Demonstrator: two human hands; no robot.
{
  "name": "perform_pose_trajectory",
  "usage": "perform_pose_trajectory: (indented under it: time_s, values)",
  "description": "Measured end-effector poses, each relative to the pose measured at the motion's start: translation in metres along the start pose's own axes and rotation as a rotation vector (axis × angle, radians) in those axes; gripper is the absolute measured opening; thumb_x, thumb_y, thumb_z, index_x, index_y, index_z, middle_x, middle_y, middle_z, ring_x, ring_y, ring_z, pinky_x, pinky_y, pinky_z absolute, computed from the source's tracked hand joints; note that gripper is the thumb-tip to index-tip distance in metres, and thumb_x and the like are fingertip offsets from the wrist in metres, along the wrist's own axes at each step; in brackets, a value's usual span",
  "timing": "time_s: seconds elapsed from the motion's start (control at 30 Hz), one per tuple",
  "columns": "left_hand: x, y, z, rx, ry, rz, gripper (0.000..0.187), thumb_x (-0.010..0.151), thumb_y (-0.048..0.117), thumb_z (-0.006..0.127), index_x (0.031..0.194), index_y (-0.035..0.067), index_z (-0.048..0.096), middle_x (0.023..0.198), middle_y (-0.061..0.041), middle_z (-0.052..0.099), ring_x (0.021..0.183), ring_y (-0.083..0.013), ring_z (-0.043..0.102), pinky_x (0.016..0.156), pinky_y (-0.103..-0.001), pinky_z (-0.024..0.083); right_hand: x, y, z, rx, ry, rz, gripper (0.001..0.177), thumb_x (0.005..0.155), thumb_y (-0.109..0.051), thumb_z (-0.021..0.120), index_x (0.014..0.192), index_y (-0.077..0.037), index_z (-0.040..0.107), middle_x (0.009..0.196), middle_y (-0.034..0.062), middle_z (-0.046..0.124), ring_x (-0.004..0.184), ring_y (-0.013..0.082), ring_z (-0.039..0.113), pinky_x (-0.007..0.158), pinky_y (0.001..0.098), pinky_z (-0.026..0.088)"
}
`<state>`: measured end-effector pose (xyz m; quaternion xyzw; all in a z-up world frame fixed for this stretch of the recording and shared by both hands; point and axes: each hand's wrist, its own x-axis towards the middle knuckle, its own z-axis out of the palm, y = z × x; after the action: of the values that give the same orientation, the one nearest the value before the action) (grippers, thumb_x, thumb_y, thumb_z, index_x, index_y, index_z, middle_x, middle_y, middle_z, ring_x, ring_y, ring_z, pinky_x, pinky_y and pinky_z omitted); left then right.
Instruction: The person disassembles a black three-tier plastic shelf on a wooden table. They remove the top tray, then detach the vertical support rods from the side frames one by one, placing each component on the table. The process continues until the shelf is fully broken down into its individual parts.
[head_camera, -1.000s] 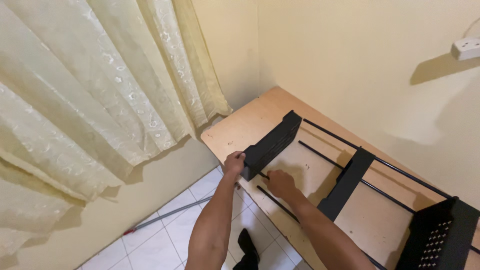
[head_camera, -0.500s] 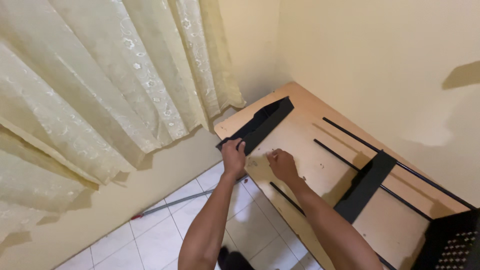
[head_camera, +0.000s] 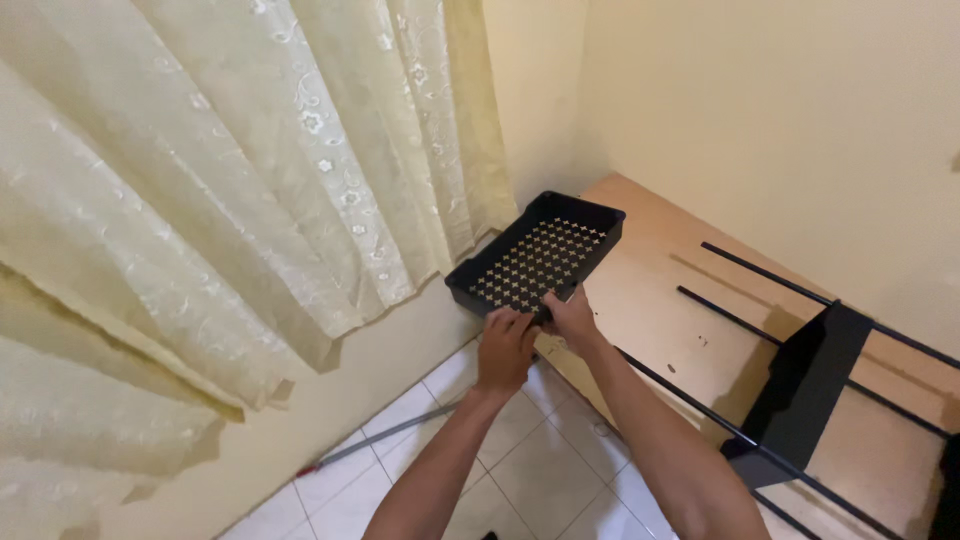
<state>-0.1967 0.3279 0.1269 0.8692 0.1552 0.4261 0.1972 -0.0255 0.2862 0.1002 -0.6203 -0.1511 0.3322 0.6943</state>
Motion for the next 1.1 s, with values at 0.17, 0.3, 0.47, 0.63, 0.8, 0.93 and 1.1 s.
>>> perform_pose_trajectory:
  time_s: [0.17, 0.3, 0.47, 0.63, 0.8, 0.93, 1.1]
  values:
    - [-0.006, -0.052, -0.034, -0.040, 0.043, -0.091, 0.045, 0.093, 0.026, 0.071, 0.130, 0.001, 0.061, 0.123, -0.021, 0.063, 0.119, -0.0391, 0.056, 0.103, -0.047, 0.045, 0.012, 0.033, 0.007, 0.013, 0.112, 0.053, 0.042, 0.097, -0.013, 0.059, 0.137, -0.014, 0.046, 0.110, 0.0095, 0.068, 0.079, 0.0189, 0.073, 0.061, 0.0374, 0.065]
    - [0.004, -0.105, -0.050, -0.017, 0.080, -0.297, 0.062, 0.093, 0.032, 0.073, 0.138, -0.005, 0.052, 0.125, -0.027, 0.059, 0.119, -0.0427, 0.053, 0.102, -0.049, 0.042, 0.009, 0.054, 0.004, 0.006, 0.121, 0.083, 0.039, 0.100, -0.011, 0.055, 0.138, -0.013, 0.049, 0.103, 0.0099, 0.069, 0.073, 0.0182, 0.068, 0.060, 0.0359, 0.059]
    - [0.018, -0.157, -0.044, -0.459, -0.094, -0.675, 0.058, 0.094, 0.035, 0.066, 0.137, -0.001, 0.053, 0.122, -0.018, 0.063, 0.106, -0.0306, 0.065, 0.084, -0.045, 0.057, -0.002, 0.063, 0.003, -0.107, 0.096, 0.067, 0.046, 0.098, -0.013, 0.054, 0.144, -0.016, 0.050, 0.099, 0.0106, 0.071, 0.071, 0.0164, 0.063, 0.060, 0.0331, 0.052]
    - [0.011, -0.205, -0.022, -0.826, -0.374, -0.956, 0.045, 0.095, 0.030, 0.057, 0.126, 0.000, 0.066, 0.100, -0.014, 0.071, 0.079, -0.0233, 0.071, 0.059, -0.035, 0.067, -0.012, 0.070, -0.002, -0.155, 0.082, 0.094, 0.051, 0.100, -0.014, 0.051, 0.150, -0.020, 0.046, 0.108, 0.0061, 0.072, 0.083, 0.0149, 0.064, 0.069, 0.0337, 0.054]
    - [0.031, -0.214, 0.007, -0.626, -0.534, -1.040, 0.038, 0.096, 0.032, 0.064, 0.116, -0.001, 0.067, 0.093, -0.014, 0.071, 0.071, -0.0242, 0.070, 0.060, -0.037, 0.063, 0.009, 0.080, -0.015, -0.114, 0.088, 0.138, 0.055, 0.100, -0.012, 0.049, 0.154, -0.020, 0.042, 0.115, 0.0053, 0.068, 0.091, 0.0179, 0.064, 0.074, 0.0384, 0.054]
    - [0.055, -0.207, 0.014, -0.466, -0.662, -1.068, 0.034, 0.094, 0.035, 0.065, 0.117, 0.010, 0.060, 0.094, -0.006, 0.069, 0.070, -0.0188, 0.068, 0.059, -0.039, 0.063, 0.045, 0.098, -0.031, 0.016, 0.090, 0.192, 0.057, 0.099, -0.011, 0.045, 0.155, -0.020, 0.040, 0.118, 0.0076, 0.066, 0.093, 0.0192, 0.066, 0.081, 0.0390, 0.058]
    - [0.068, -0.247, 0.063, -0.438, -0.856, -0.927, 0.027, 0.093, 0.022, 0.063, 0.108, 0.000, 0.069, 0.085, -0.015, 0.073, 0.066, -0.0244, 0.072, 0.057, -0.040, 0.066, 0.096, 0.116, -0.056, -0.023, 0.065, 0.074, 0.054, 0.102, -0.011, 0.043, 0.155, -0.012, 0.043, 0.121, 0.0118, 0.069, 0.098, 0.0194, 0.070, 0.087, 0.0380, 0.060]
